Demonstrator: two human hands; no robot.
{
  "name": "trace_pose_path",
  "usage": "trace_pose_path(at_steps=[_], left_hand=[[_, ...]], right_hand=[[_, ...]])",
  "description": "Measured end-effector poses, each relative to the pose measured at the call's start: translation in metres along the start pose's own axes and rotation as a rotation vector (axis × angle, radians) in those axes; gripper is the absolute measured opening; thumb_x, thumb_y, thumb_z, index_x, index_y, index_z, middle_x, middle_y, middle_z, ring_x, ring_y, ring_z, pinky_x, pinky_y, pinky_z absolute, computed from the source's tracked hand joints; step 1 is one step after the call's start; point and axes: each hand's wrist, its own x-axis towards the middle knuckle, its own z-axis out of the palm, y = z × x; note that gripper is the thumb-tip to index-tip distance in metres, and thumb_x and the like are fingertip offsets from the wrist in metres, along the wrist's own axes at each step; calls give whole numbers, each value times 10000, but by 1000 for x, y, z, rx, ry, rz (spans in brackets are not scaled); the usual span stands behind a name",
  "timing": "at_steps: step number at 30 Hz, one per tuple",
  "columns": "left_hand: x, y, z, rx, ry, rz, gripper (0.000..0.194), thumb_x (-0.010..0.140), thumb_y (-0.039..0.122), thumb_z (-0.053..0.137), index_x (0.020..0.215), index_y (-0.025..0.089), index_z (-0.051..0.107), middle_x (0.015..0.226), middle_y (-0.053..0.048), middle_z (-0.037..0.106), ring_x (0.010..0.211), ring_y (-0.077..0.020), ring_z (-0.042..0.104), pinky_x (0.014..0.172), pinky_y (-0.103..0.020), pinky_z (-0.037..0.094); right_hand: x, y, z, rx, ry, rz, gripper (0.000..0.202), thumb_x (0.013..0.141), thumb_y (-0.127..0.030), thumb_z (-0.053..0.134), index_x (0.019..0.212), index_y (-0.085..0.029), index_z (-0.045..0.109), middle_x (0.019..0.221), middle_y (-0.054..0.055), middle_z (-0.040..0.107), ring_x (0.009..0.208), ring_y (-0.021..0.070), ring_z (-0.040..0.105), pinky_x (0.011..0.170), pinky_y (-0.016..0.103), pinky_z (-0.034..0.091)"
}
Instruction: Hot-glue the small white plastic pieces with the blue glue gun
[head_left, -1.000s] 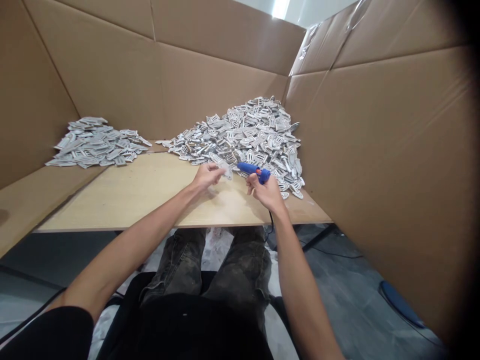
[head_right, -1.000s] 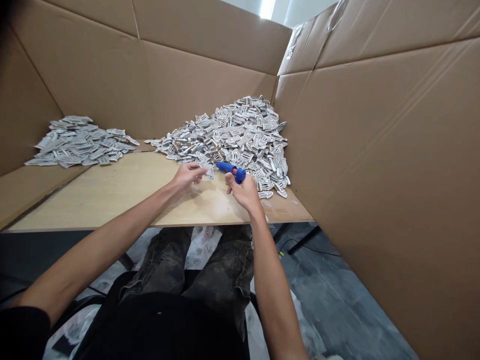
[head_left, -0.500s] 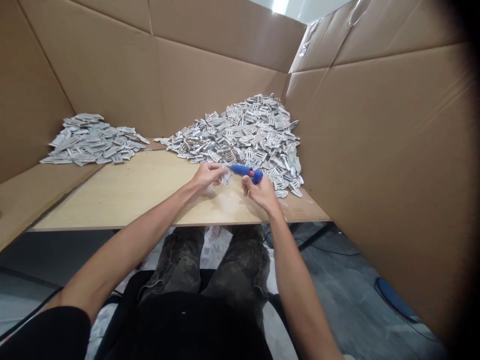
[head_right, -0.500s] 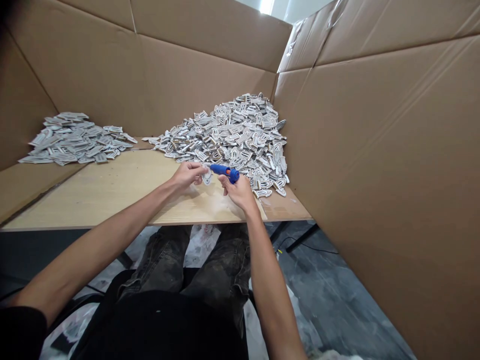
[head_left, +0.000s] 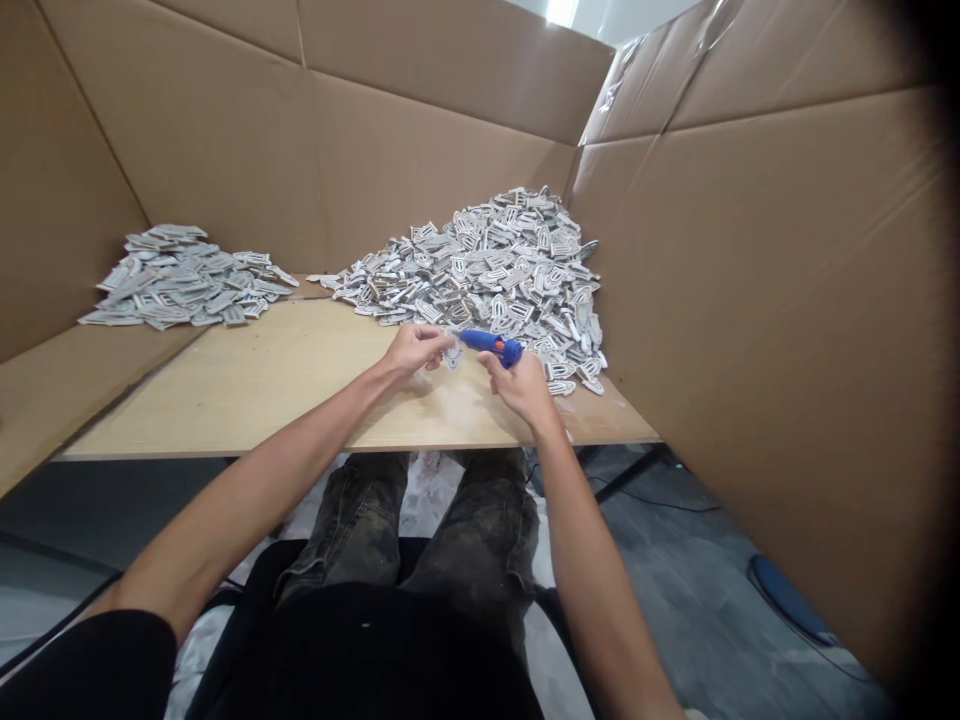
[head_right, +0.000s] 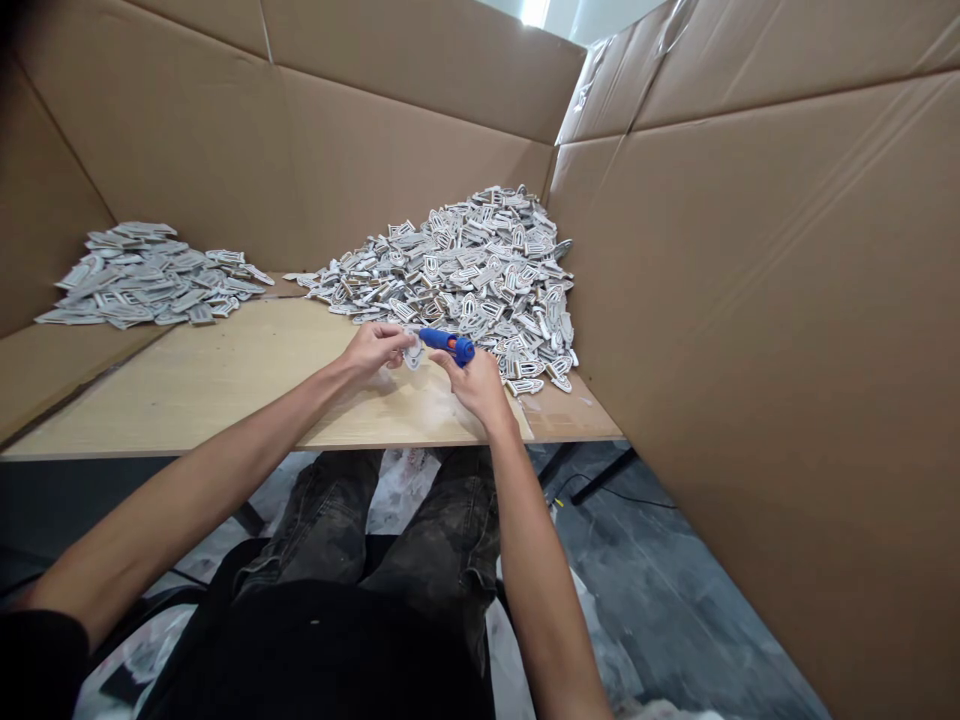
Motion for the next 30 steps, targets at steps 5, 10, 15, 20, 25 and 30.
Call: trace_pose_path(at_steps=[5, 10, 15, 20, 25, 30], left_hand=[[-2, 0, 1, 56, 6, 38, 319, 750, 383, 784, 595, 130, 665, 474, 2, 506, 449, -72, 414, 472, -219, 281], [-3, -5, -2, 103, -46, 58, 403, 757, 457, 792, 575, 137, 630, 487, 5, 486, 470, -68, 393, 488, -221, 254], [0, -6, -7, 53, -105, 57, 439, 770, 429, 799, 525, 150, 565, 481, 7, 464, 467, -60, 383, 493, -220, 263], [6, -6, -7, -34, 5, -22, 301, 778, 291, 811, 598, 144, 620, 508, 9, 506, 447, -60, 404, 463, -208, 274], [16, -7, -13, -196, 429, -256, 182, 865, 160, 769, 729, 121, 655, 651, -29, 612, 544, -87, 544, 522, -204, 418], [21, 8, -51, -240, 632, -298, 390, 1012, 391, 701, 1309, 140, 668, 1268, -124, 693, 1075, -229, 705, 912, -423, 628]], right_hand=[[0, -12, 4, -133, -9, -106, 523, 969, -682, 641, 747, -208, 641, 723, 28, 658, 685, 181, 551, 700, 291, 409], [-4, -24, -2, -295, -112, -102, 349, 1014, -528, 668, 883, -204, 665, 857, 49, 705, 759, 196, 595, 719, 284, 388], [-9, -31, -1, -543, -134, -122, 295, 1030, -519, 665, 1039, -224, 677, 941, 68, 727, 777, 227, 636, 688, 288, 350], [-7, -23, 11, -647, 216, -202, 373, 1106, -525, 488, 1072, -193, 655, 1013, 130, 698, 823, 253, 646, 687, 315, 367], [-3, -4, 3, -504, 430, -242, 517, 1086, -670, 400, 1023, -207, 621, 915, 114, 647, 803, 271, 587, 692, 342, 384], [0, 7, -5, -417, 413, -208, 564, 1036, -769, 409, 924, -241, 571, 853, 78, 613, 762, 260, 551, 683, 340, 368]])
